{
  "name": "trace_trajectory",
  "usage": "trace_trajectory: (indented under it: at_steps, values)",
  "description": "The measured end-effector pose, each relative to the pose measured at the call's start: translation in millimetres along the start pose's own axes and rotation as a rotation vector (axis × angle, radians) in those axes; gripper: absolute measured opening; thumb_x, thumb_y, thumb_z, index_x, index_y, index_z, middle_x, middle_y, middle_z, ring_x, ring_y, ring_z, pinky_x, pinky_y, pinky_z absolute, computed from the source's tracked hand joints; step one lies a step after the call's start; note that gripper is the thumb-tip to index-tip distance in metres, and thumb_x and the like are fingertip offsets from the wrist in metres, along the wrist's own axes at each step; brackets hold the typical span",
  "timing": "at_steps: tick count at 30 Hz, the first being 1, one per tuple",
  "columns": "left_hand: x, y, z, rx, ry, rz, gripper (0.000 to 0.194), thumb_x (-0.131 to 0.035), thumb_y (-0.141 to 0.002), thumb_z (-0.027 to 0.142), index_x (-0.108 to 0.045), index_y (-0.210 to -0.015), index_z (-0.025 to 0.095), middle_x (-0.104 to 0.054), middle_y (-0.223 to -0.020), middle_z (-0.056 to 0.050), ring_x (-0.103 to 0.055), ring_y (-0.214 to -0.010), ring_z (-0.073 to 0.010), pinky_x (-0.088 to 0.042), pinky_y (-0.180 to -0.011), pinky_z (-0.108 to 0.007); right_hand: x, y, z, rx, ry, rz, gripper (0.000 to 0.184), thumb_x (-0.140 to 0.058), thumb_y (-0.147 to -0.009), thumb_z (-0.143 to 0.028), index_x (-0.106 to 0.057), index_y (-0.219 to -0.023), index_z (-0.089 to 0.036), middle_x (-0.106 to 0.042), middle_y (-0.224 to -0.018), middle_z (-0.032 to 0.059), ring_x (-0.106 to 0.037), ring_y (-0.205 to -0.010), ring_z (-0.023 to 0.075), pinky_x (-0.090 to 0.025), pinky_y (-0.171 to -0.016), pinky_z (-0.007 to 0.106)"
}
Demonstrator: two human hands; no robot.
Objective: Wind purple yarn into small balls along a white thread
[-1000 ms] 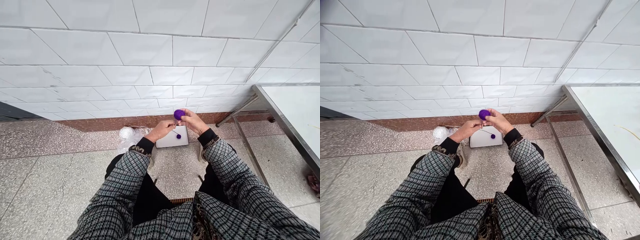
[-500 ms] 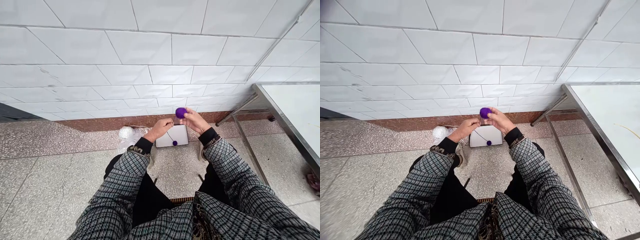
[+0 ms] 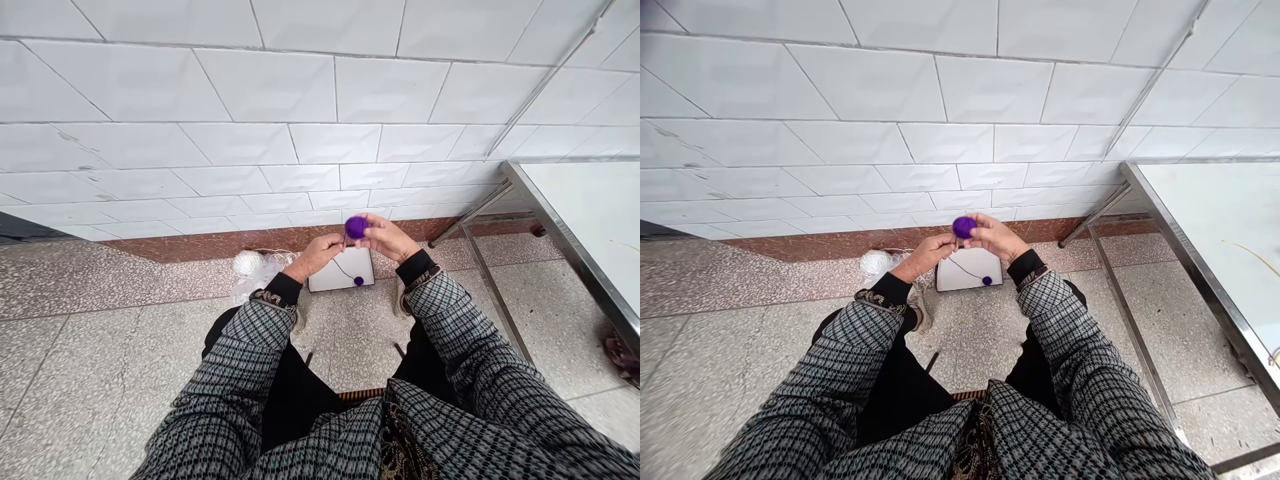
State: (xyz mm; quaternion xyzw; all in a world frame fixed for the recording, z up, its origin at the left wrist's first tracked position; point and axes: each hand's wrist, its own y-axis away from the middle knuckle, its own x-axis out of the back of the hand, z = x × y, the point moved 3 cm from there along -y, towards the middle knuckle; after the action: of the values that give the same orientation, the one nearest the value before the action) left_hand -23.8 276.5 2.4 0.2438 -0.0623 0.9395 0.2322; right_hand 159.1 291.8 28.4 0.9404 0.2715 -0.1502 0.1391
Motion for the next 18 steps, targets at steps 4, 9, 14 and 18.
trace_trajectory:
  at_steps: [4,9,14,18]
  values:
    - [-17.0,3,7,-0.04,0.015,-0.239,0.025,-0.05,-0.088,0.036,-0.059,-0.075,0.017,-0.056,-0.069,0.001,-0.05,-0.069,-0.0139,-0.042,-0.069,-0.025,11,-9,6,0.061,0.147,0.274,0.036,-0.073,-0.075,-0.026,-0.053,-0.104,-0.022,-0.065,-0.092,0.0002,-0.061,-0.073,0.0122,-0.056,-0.078,0.032]
    - [-4.8,4,7,-0.057,0.017,-0.161,0.026,-0.05,-0.086,0.039,-0.061,-0.078,0.017,-0.06,-0.074,0.0,-0.052,-0.071,-0.0146,-0.041,-0.071,-0.027,10,-4,14,-0.087,0.739,0.052,0.03,-0.074,-0.064,-0.009,-0.064,-0.091,-0.018,-0.064,-0.081,-0.001,-0.055,-0.076,0.0144,-0.052,-0.079,0.033]
    - [4.6,1,-5,0.056,0.03,0.0,0.026,-0.049,-0.085,0.041,-0.058,-0.078,0.018,-0.051,-0.069,0.002,-0.045,-0.066,-0.0138,-0.038,-0.065,-0.026,1,3,2,-0.032,0.214,-0.126,0.037,-0.076,-0.072,-0.019,-0.062,-0.106,-0.019,-0.068,-0.096,0.002,-0.063,-0.075,0.0121,-0.057,-0.077,0.03]
    - [-9.1,2,1,0.015,0.012,-0.135,0.026,-0.049,-0.087,0.04,-0.058,-0.076,0.018,-0.053,-0.067,0.002,-0.047,-0.065,-0.0136,-0.038,-0.065,-0.025,6,-9,4,0.081,0.042,0.154,0.034,-0.074,-0.081,-0.028,-0.056,-0.108,-0.021,-0.067,-0.096,0.0028,-0.064,-0.076,0.0127,-0.059,-0.08,0.03]
